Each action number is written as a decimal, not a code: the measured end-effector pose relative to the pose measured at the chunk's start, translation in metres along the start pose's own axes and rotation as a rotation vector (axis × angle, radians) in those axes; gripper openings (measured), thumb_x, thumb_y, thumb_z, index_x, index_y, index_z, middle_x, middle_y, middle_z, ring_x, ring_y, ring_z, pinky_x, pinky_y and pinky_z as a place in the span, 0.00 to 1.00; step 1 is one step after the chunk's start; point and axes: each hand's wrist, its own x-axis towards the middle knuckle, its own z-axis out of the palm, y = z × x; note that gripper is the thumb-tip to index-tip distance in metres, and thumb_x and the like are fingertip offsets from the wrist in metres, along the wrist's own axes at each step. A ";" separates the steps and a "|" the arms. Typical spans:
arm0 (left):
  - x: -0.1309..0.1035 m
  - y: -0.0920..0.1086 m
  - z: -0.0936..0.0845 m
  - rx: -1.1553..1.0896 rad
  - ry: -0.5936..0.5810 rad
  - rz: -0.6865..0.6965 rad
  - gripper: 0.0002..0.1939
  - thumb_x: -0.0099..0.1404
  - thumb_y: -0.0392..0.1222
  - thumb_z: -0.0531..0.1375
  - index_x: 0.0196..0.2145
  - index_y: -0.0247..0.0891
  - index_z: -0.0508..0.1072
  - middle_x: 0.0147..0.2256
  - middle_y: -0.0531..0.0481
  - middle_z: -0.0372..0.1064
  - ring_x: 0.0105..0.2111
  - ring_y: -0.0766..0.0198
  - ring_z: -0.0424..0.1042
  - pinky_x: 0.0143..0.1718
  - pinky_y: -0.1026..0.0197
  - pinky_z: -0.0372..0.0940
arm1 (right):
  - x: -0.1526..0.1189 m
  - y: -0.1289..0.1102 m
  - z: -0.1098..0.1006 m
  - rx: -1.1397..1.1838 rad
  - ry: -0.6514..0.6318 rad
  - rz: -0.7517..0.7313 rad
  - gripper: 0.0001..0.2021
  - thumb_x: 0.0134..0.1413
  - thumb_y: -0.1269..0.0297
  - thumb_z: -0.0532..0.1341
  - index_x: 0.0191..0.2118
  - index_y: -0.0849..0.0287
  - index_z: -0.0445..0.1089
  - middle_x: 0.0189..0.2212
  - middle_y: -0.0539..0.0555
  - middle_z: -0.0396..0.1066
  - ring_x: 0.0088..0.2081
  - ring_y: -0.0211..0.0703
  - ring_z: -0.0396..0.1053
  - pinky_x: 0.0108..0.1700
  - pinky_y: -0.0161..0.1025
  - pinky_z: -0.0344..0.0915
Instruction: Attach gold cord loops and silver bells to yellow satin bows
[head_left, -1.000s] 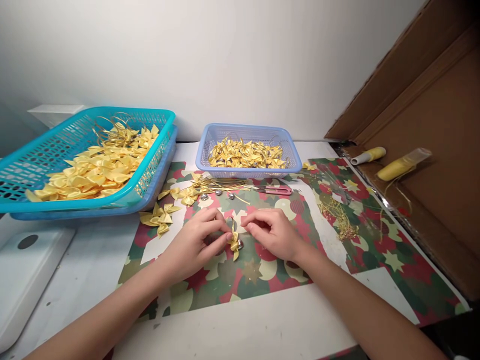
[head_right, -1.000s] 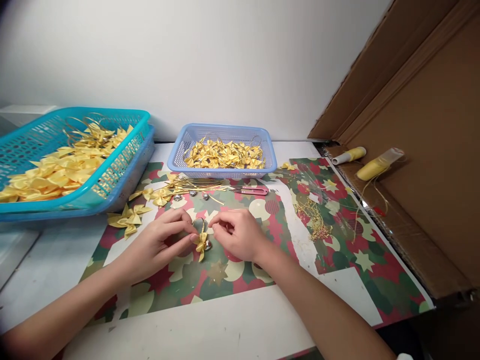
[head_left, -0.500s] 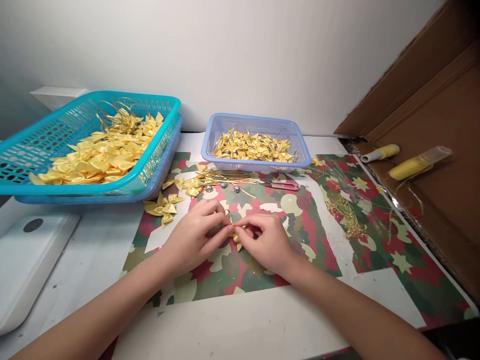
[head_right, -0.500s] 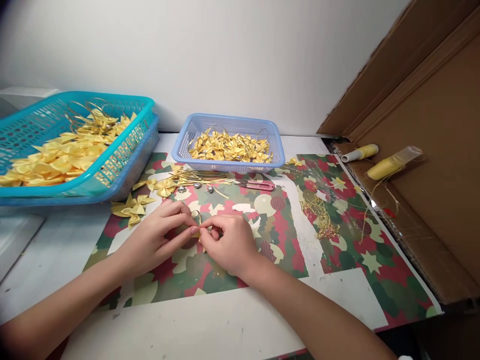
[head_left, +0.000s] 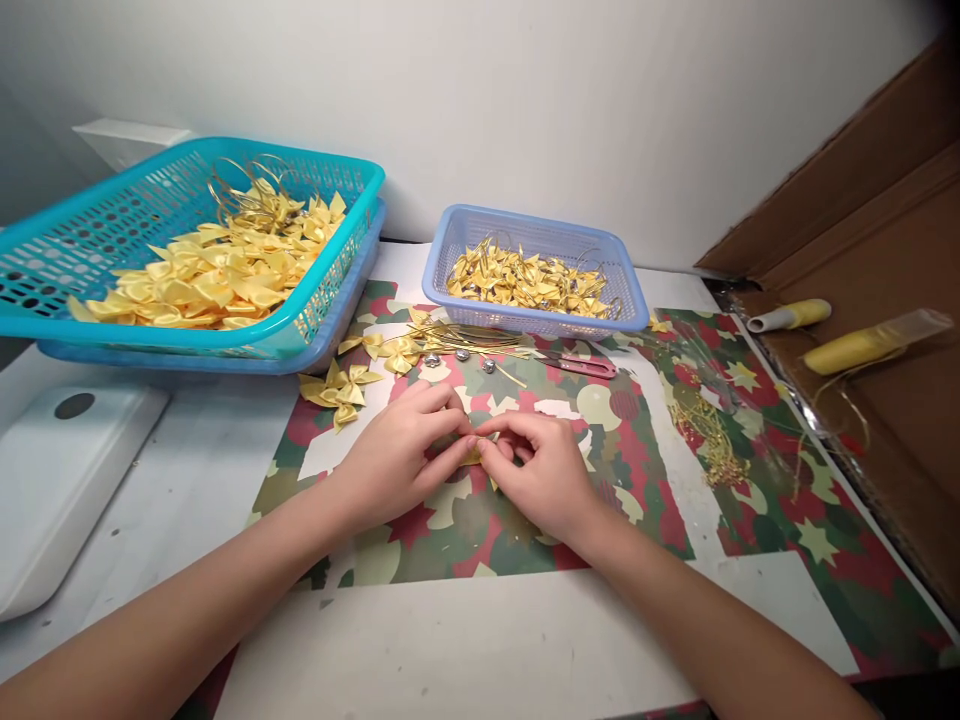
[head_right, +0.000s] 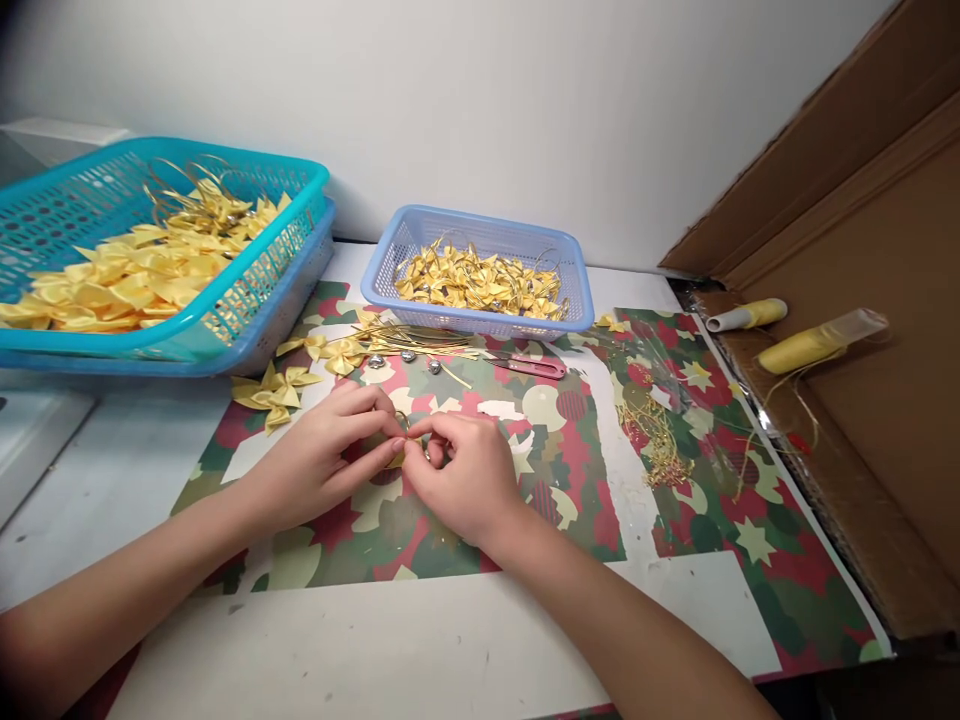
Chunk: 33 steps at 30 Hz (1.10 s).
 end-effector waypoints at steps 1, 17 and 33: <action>0.000 0.000 0.000 -0.001 -0.001 0.001 0.14 0.68 0.40 0.53 0.25 0.37 0.69 0.31 0.47 0.67 0.32 0.60 0.62 0.34 0.57 0.57 | 0.000 0.000 0.000 -0.007 -0.002 -0.003 0.07 0.48 0.70 0.59 0.28 0.58 0.75 0.15 0.45 0.62 0.20 0.33 0.56 0.26 0.33 0.55; -0.001 -0.004 0.001 0.020 0.048 0.020 0.13 0.67 0.37 0.52 0.24 0.38 0.68 0.31 0.48 0.65 0.32 0.60 0.60 0.35 0.57 0.56 | 0.002 0.000 -0.005 -0.046 -0.088 0.037 0.07 0.43 0.73 0.58 0.22 0.59 0.72 0.16 0.46 0.63 0.20 0.33 0.55 0.24 0.32 0.53; -0.001 -0.002 0.003 0.015 0.032 0.019 0.12 0.67 0.38 0.53 0.26 0.37 0.70 0.29 0.48 0.64 0.31 0.60 0.59 0.32 0.57 0.55 | 0.003 -0.006 -0.002 -0.061 -0.107 0.133 0.06 0.45 0.69 0.56 0.22 0.58 0.68 0.14 0.43 0.50 0.20 0.33 0.50 0.24 0.33 0.50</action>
